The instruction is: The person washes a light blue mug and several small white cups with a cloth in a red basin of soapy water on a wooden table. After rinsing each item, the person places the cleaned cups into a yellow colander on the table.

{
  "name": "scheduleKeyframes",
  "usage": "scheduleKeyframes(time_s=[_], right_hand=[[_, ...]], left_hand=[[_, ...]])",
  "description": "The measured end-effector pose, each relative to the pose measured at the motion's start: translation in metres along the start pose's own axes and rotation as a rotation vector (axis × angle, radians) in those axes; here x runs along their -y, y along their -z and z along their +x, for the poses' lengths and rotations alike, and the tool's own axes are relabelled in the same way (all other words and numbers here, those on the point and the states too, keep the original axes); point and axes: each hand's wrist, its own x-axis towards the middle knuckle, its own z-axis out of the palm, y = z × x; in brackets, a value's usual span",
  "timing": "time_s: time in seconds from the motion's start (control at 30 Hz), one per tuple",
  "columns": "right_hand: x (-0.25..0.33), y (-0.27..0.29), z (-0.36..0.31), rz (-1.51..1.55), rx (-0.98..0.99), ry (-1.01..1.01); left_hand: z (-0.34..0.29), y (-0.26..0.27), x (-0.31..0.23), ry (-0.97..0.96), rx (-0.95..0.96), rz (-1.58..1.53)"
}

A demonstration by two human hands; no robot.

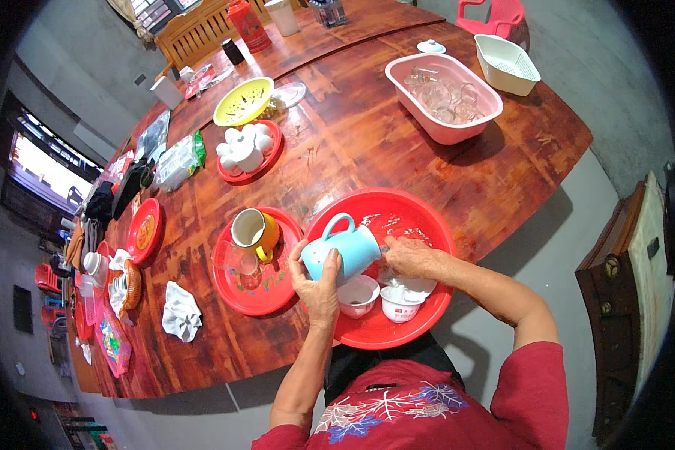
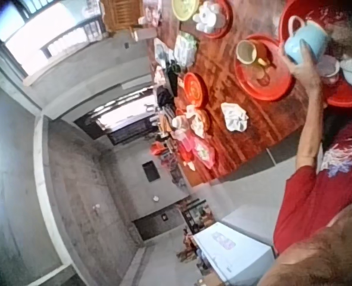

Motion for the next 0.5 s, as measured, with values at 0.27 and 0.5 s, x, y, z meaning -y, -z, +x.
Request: scheduleKeyframes(time_s=[0.27, 0.5], right_hand=[[0.043, 0.062, -0.051, 0.525, -0.736, 0.094], [0.099, 0.028, -0.007, 0.031, -1.135, -0.02]], left_hand=[[0.014, -0.015, 0.014, -0.008, -0.048, -0.028], [0.019, -0.035, 0.043, 0.218, -0.021, -0.579]])
